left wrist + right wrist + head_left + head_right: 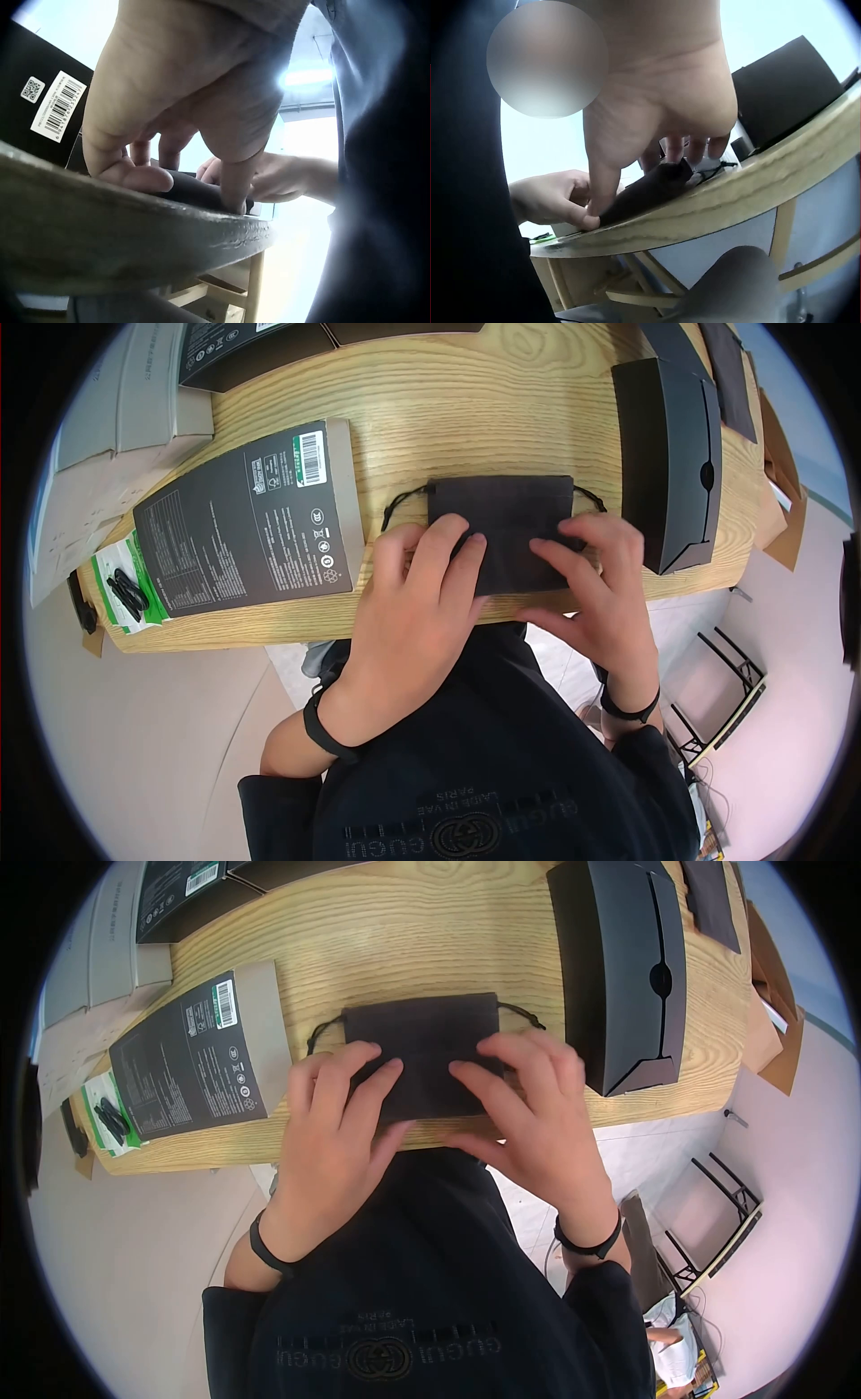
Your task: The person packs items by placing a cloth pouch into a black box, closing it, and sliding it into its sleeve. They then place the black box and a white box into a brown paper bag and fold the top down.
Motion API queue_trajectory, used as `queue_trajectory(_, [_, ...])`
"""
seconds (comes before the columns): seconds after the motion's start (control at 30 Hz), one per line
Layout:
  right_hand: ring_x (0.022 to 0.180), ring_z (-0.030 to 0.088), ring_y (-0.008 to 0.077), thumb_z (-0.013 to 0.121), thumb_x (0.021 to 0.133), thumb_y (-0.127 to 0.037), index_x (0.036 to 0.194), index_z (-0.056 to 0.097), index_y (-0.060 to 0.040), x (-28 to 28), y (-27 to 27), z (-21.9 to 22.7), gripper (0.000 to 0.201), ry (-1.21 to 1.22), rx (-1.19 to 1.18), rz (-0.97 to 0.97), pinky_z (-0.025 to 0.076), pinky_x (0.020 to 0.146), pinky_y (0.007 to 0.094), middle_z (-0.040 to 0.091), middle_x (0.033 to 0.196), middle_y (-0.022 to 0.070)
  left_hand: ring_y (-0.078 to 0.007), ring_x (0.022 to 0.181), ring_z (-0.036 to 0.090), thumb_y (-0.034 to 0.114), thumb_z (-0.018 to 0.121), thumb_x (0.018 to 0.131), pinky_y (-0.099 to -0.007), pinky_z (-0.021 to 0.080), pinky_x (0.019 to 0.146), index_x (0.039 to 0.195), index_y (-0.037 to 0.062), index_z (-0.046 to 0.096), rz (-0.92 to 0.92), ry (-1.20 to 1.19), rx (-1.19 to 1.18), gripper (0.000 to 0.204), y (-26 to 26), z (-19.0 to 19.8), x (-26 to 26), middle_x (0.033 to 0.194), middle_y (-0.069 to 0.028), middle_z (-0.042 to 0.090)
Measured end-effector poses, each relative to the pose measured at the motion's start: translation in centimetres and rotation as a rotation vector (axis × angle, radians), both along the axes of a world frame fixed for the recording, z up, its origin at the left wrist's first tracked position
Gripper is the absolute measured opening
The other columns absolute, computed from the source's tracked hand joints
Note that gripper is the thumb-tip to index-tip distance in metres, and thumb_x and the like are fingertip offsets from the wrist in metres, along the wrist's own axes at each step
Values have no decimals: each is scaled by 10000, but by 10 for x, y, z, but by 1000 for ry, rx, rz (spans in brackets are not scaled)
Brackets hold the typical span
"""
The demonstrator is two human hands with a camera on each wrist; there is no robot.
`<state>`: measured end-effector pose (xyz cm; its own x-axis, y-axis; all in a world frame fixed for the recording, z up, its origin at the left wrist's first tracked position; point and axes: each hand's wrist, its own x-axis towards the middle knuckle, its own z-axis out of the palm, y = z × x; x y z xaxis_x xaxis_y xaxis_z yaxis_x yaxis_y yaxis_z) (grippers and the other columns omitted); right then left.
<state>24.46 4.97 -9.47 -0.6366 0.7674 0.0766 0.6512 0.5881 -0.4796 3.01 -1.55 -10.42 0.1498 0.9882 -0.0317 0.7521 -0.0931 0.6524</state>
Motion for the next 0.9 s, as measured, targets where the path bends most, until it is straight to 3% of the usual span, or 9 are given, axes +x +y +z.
queue_trajectory(0.13, [1042,614,307,875,616,-93,1161,716,-102,15,1,-5,569,30,-93,95,475,900,433,653,1140,62,-367,1112,542,64,840,722,-460,480,942,1235,5,659,-74,-12,51,547,-4,-1,-7,1239,-135,582])
queue_trajectory(0.33, [962,623,297,815,769,-54,1216,682,-55,7,4,-1,467,128,-217,-33,491,839,417,706,1003,71,-336,1077,570,53,794,793,-404,526,917,1282,-32,610,-21,-97,57,529,3,-1,-6,1178,-142,599])
queue_trajectory(0.4, [897,621,310,767,860,-65,1224,672,-51,0,0,-3,376,180,-251,-211,502,779,412,703,966,92,-352,1083,576,37,761,808,-403,529,915,1346,4,590,43,-19,78,566,5,-2,2,1229,-155,593])
queue_trajectory(0.53, [868,623,316,738,900,-80,1205,678,-65,-6,7,-11,311,108,-133,-138,514,747,401,682,1032,109,-352,1127,567,42,717,827,-413,523,935,1366,57,609,110,104,174,550,3,-11,10,1302,-168,582])
queue_trajectory(0.63, [868,633,313,724,909,-73,1228,681,-86,-13,4,-10,322,27,-119,-221,520,748,385,648,1168,121,-397,1293,497,14,756,809,-477,436,1048,1423,85,584,58,155,213,642,2,-9,13,1471,-181,498])
queue_trajectory(0.73, [972,629,318,725,891,-81,1258,692,-125,-18,5,-7,371,31,-242,-320,513,838,428,606,1281,120,-361,1490,356,160,818,763,-507,372,1124,1434,103,581,-129,211,69,714,2,-2,15,1615,-80,414])
queue_trajectory(0.8, [1115,597,332,723,873,-116,1293,696,-147,-14,6,-10,422,-59,146,-88,471,939,495,602,1334,114,-351,1505,341,171,818,766,-512,357,1135,1444,101,568,-135,228,38,726,4,2,16,1619,-87,407])
queue_trajectory(0.83, [1276,536,362,735,854,-195,1363,650,-127,-10,5,-11,521,-110,157,0,423,1045,527,570,1426,119,-342,1520,326,182,818,768,-516,343,1147,1454,100,555,-144,246,1,739,6,2,17,1623,-94,401])
queue_trajectory(0.9, [1383,479,388,767,830,-262,1449,549,-52,-13,-3,-5,689,-154,-46,22,400,1116,512,500,1527,150,-351,1509,338,163,809,772,-522,336,1149,1468,98,534,-158,221,17,751,7,2,15,1621,-103,402])
